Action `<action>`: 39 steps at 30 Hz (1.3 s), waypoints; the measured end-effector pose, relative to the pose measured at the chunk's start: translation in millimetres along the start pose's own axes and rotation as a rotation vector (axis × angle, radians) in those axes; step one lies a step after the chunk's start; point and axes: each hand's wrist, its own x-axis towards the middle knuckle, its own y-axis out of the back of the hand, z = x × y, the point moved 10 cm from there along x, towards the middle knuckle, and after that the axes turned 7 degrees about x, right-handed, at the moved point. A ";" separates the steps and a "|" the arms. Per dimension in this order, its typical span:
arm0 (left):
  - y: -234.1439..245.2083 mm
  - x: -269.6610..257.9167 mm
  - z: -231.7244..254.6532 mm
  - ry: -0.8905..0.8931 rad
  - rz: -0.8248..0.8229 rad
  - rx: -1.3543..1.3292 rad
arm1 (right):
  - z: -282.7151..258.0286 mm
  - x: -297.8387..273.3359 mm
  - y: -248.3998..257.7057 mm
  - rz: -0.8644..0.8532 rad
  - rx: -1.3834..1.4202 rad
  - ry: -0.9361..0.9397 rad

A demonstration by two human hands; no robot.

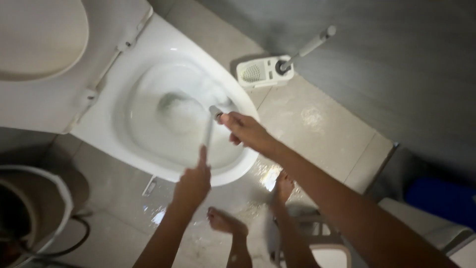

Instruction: Clean the toilet and the floor around it using a brush and a bidet sprayer.

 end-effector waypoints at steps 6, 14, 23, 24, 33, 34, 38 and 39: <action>-20.7 -89.0 -39.7 -0.361 -0.413 0.358 | 40.9 -17.3 17.5 0.068 0.031 -0.169; 37.1 -4.2 -19.2 -0.281 -0.223 0.449 | 98.3 -39.3 25.6 0.072 -0.017 -0.334; 1.2 -88.3 -44.5 -0.356 -0.499 0.417 | 93.7 -37.3 20.2 0.078 0.036 -0.253; 4.3 -83.8 -45.4 -0.352 -0.487 0.426 | 90.6 -34.9 17.2 0.077 0.038 -0.239; 0.7 -25.7 40.8 -0.053 -0.199 -0.164 | 60.3 -22.7 -4.5 0.057 -0.057 -0.253; -0.8 -32.5 42.8 0.029 -0.235 -0.294 | 55.1 -21.6 -5.1 0.053 -0.064 -0.241; -62.5 -81.1 36.4 -0.038 -0.243 -0.628 | 60.2 -15.2 -5.3 0.016 -0.074 -0.216; -24.6 -93.2 42.7 -0.038 -0.235 -0.629 | 55.8 -14.8 -0.5 0.014 -0.078 -0.210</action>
